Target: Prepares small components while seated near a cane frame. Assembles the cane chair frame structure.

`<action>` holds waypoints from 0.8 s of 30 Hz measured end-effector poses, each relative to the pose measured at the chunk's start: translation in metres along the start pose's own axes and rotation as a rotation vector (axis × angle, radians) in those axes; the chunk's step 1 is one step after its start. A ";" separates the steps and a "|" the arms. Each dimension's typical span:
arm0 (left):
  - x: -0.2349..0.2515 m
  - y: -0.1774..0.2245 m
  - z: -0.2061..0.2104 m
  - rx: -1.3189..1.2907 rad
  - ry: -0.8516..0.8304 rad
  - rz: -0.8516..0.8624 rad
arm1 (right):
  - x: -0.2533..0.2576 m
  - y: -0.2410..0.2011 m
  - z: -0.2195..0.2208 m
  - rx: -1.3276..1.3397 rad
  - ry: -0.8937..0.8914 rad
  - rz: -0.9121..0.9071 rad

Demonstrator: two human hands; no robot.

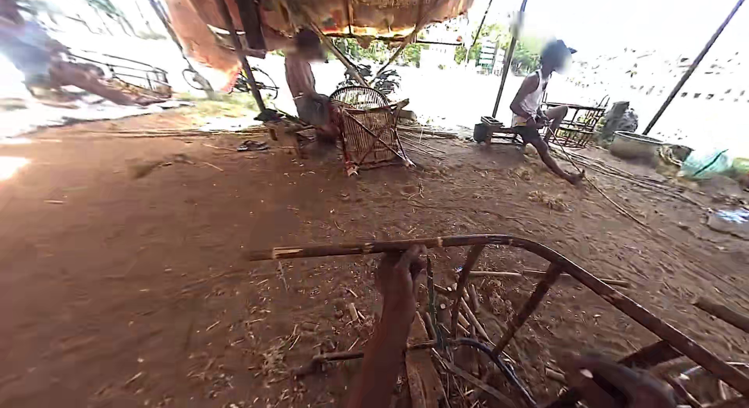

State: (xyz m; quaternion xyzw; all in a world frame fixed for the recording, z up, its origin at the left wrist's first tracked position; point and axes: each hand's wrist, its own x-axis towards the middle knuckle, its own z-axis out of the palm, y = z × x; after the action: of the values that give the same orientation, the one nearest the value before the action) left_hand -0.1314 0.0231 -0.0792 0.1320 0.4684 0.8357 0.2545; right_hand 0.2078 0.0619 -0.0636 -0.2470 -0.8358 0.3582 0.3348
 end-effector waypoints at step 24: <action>0.005 0.001 -0.015 -0.218 0.037 -0.105 | 0.282 -0.052 0.165 -0.088 -0.522 -0.229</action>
State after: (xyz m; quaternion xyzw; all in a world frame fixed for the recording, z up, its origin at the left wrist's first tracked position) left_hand -0.1433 0.0146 -0.0861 0.0636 0.3856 0.8695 0.3021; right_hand -0.1066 0.1421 -0.0018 -0.0647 -0.9309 0.3329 0.1355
